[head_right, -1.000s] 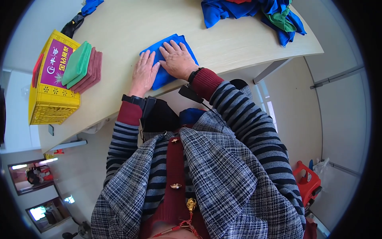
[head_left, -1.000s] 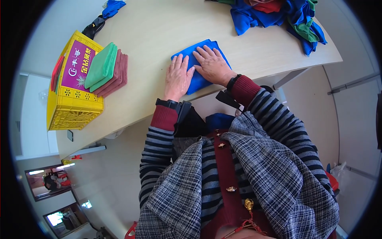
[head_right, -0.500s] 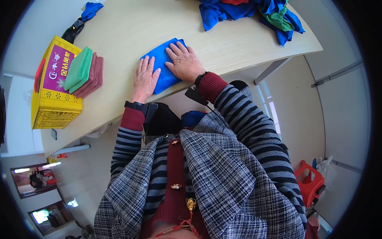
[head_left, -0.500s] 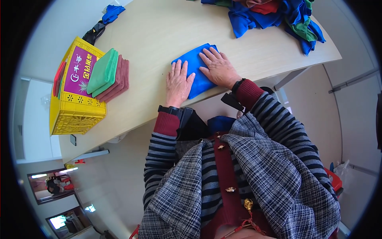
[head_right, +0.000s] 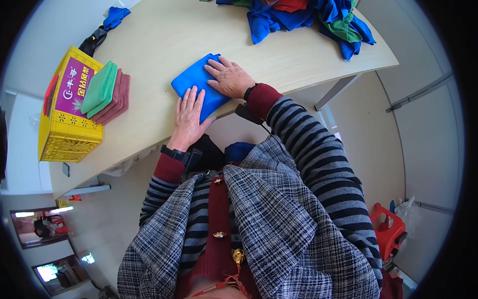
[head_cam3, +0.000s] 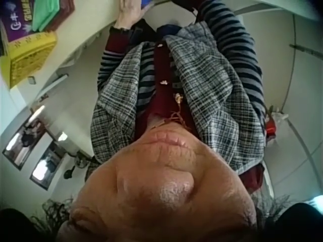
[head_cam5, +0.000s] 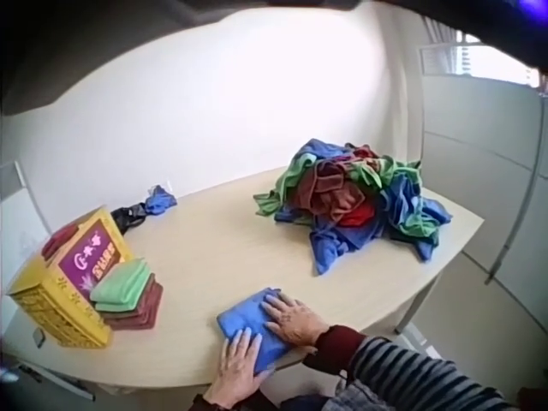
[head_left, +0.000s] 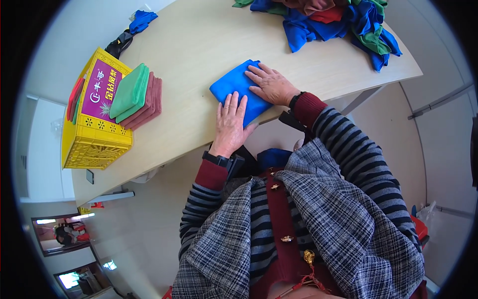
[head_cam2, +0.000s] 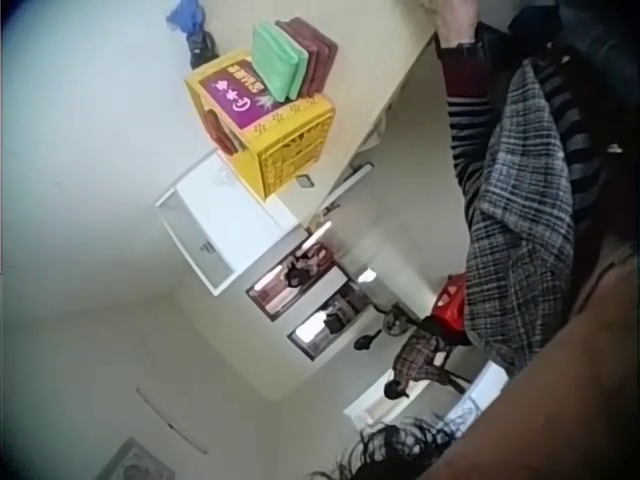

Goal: The person folds a green cloth by hand on a table and places it onto a stack, then picks up a blue cloth from a pile, spreads it out, and folds it.

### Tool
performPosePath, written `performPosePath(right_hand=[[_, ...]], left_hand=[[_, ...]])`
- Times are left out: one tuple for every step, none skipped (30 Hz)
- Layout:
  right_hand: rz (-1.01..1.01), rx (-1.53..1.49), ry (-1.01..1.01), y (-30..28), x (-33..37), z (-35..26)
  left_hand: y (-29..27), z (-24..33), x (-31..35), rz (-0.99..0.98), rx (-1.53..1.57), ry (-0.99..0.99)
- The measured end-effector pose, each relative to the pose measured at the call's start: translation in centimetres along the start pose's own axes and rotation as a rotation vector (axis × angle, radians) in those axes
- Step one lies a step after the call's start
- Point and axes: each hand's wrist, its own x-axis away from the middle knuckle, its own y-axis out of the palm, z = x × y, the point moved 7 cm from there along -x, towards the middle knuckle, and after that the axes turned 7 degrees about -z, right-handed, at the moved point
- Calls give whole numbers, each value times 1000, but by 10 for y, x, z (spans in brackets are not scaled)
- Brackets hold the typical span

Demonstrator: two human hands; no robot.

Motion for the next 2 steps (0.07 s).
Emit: performPosePath(right_hand=[[-37, 41, -14, -1, -2, -1], [-75, 82, -27, -3, -4, -2]], left_hand=[[0, -1, 3, -53, -12, 4], [0, -2, 7, -105, -23, 9]])
